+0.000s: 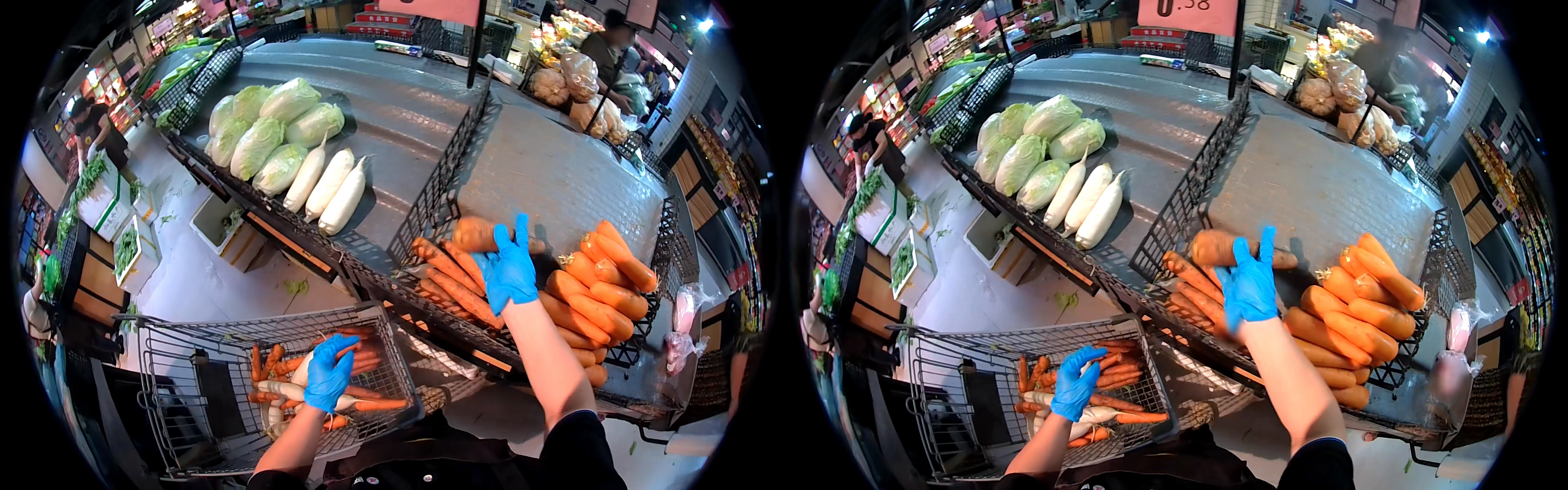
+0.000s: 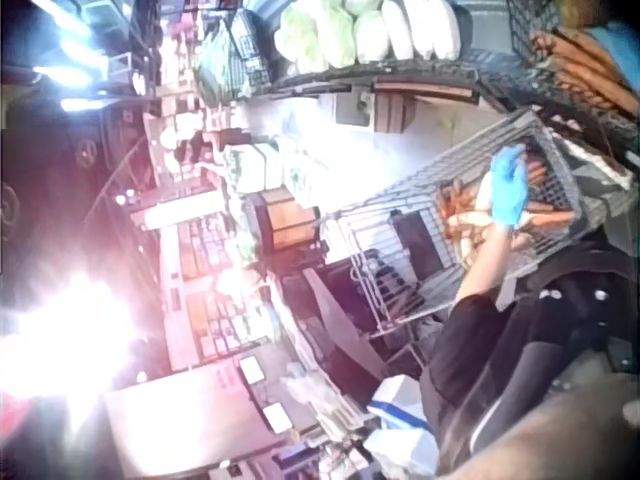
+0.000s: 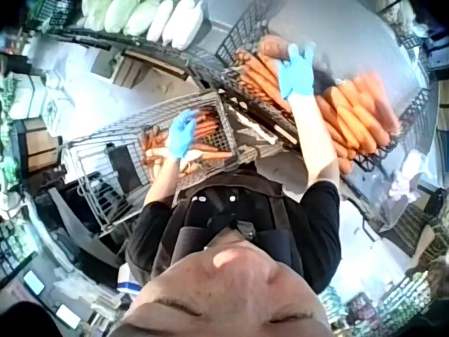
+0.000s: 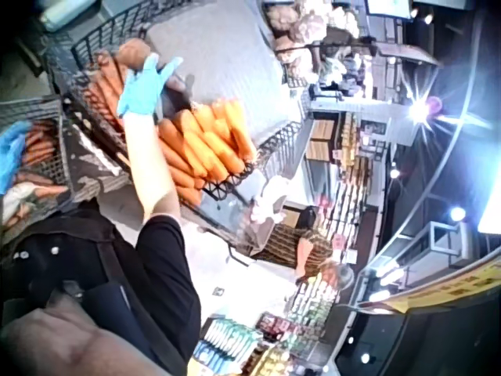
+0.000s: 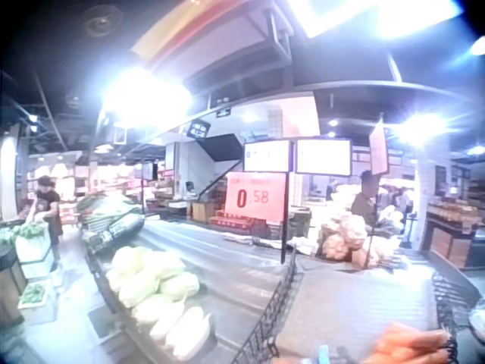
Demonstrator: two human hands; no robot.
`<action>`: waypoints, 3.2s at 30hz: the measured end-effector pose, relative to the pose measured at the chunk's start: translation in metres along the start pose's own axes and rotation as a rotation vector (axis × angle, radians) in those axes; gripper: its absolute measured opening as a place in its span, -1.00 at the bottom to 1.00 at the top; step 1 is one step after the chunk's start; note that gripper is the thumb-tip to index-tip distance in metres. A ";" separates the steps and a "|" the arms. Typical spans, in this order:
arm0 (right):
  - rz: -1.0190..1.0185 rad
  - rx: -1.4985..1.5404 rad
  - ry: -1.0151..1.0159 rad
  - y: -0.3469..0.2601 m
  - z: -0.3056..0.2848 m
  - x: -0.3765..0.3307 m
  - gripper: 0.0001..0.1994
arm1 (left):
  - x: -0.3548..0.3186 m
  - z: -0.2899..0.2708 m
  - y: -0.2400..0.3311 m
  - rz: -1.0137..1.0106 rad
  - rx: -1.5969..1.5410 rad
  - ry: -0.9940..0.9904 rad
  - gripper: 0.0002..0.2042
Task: The person transfers radishes and carrots from a shopping cart onto a produce display shelf by hand.
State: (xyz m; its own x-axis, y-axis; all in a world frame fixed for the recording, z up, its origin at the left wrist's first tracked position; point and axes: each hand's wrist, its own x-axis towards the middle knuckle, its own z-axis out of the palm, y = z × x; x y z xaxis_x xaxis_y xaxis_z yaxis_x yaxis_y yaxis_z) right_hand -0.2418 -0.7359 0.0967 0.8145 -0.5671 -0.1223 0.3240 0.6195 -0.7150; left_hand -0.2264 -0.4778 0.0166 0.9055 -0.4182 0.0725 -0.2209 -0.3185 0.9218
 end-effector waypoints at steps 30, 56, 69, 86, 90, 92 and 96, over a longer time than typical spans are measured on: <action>0.168 -2.258 -1.108 0.327 -0.114 -0.060 -0.42 | -0.039 0.019 -0.221 -0.472 0.753 -0.761 -0.66; 1.312 -0.732 -0.410 0.230 -0.065 -0.067 -0.50 | -0.096 -0.067 -0.208 -0.789 -0.860 -0.667 -0.62; 1.096 -0.221 -0.441 0.144 -0.034 -0.088 -0.42 | -0.027 -0.053 -0.055 -0.536 -0.593 -0.625 -0.56; 0.723 -0.057 -0.311 0.038 -0.032 -0.114 -0.49 | 0.004 0.026 0.066 -0.670 -1.366 -0.516 -0.65; 0.643 -0.093 -0.285 0.022 -0.052 -0.120 -0.52 | 0.013 0.039 0.081 -0.658 -1.416 -0.630 -0.66; 0.593 -0.077 -0.268 0.012 -0.054 -0.124 -0.53 | 0.014 0.044 0.083 -0.623 -1.424 -0.691 -0.63; 0.493 -0.120 -0.177 -0.015 -0.061 -0.144 -0.52 | 0.023 0.061 0.096 -0.534 -1.265 -0.583 -0.54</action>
State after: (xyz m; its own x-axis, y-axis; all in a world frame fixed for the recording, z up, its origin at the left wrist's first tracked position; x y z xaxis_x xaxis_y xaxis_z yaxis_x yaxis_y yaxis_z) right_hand -0.3930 -0.6966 0.0828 0.9282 -0.1178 -0.3529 -0.1665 0.7167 -0.6772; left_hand -0.2486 -0.5700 0.0833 0.4399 -0.8629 -0.2488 0.8108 0.2625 0.5232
